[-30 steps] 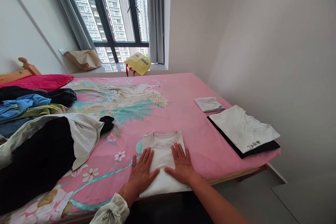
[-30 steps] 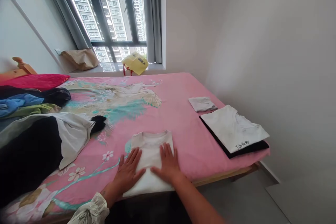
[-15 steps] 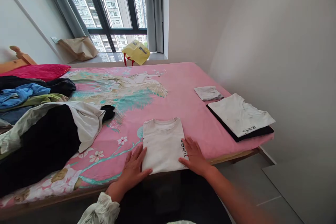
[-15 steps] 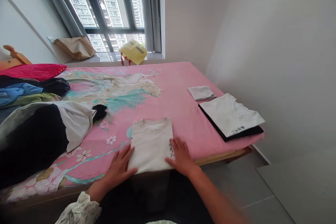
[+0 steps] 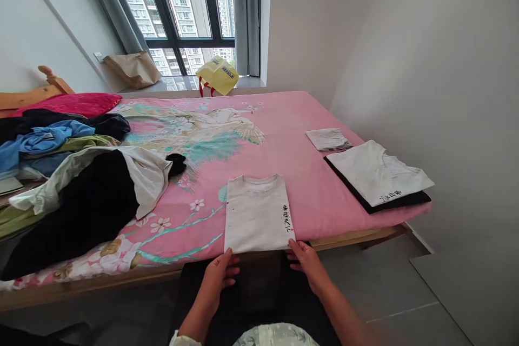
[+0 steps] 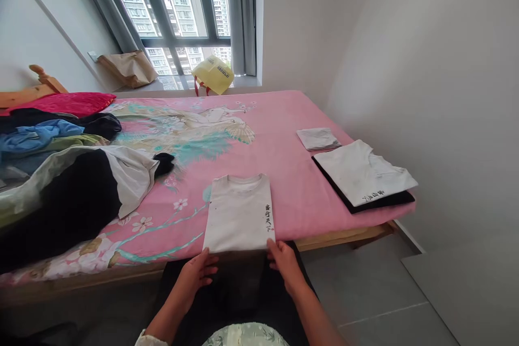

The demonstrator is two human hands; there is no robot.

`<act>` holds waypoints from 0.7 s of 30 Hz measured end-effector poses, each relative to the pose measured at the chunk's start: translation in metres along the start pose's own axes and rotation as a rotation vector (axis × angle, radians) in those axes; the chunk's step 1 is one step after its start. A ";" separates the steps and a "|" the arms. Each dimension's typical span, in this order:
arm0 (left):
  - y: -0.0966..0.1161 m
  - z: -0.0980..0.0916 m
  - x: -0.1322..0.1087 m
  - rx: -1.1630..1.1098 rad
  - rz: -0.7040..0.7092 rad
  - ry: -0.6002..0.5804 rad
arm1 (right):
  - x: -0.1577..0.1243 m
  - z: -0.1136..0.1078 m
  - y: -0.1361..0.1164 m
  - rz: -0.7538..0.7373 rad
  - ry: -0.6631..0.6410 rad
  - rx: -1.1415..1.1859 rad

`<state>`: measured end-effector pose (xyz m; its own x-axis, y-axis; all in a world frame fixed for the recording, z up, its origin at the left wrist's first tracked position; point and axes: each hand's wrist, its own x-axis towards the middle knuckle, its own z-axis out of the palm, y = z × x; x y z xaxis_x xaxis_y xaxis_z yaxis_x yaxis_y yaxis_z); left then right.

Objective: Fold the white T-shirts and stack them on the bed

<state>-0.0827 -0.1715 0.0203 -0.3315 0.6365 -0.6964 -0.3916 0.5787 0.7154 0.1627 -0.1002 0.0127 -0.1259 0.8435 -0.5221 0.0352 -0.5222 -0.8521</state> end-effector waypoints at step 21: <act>0.021 0.103 -0.006 -0.525 0.265 -0.229 | 0.008 0.026 -0.024 -0.033 -0.096 0.487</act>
<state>-0.0009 -0.1109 0.0452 -0.3056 0.8508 -0.4274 -0.7094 0.0960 0.6982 0.1351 -0.0845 0.0302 -0.2108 0.8574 -0.4696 -0.4349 -0.5124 -0.7405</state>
